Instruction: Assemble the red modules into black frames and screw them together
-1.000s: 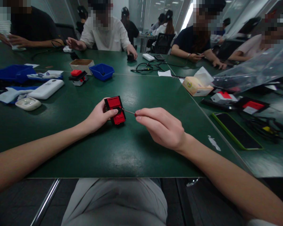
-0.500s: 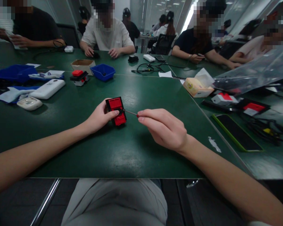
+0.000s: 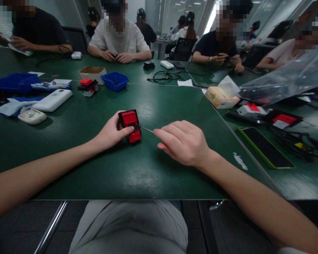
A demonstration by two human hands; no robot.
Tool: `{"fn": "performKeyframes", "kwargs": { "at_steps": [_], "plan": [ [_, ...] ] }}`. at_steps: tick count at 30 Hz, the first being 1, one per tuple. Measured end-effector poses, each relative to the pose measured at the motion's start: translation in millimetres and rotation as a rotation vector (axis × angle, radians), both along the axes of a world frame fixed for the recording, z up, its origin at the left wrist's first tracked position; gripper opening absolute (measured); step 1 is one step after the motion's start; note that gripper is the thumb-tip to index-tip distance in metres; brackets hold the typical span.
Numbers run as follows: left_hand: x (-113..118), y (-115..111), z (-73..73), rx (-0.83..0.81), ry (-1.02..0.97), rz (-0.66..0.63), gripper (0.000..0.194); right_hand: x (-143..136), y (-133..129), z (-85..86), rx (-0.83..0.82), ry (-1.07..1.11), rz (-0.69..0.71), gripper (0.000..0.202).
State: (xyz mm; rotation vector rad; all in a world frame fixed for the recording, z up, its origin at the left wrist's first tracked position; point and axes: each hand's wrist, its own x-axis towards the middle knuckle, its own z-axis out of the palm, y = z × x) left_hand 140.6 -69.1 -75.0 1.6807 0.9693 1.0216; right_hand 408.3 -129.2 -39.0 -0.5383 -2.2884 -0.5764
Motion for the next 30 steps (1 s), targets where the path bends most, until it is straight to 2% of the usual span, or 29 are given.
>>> {"fn": "performKeyframes", "kwargs": {
  "at_steps": [5, 10, 16, 21, 30],
  "plan": [
    [-2, 0, -0.8, 0.002, 0.009, -0.025, 0.058, -4, -6, 0.9, 0.039, -0.059, 0.003, 0.033],
    [-2, -1, -0.3, 0.033, 0.048, -0.02, 0.058, -5, -7, 2.1, 0.052, -0.046, -0.011, 0.025],
    [-1, -2, 1.2, 0.038, 0.053, -0.008, 0.057, -3, -7, -0.4, 0.06, -0.066, 0.008, 0.031],
    [-2, -3, 1.1, 0.049, 0.067, -0.02, 0.056, -5, -10, 1.6, 0.064, -0.054, -0.054, 0.028],
    [-2, -3, 2.6, 0.048, 0.063, -0.027, 0.058, -8, -11, 2.3, 0.106, -0.101, -0.049, 0.029]
  ]
}}
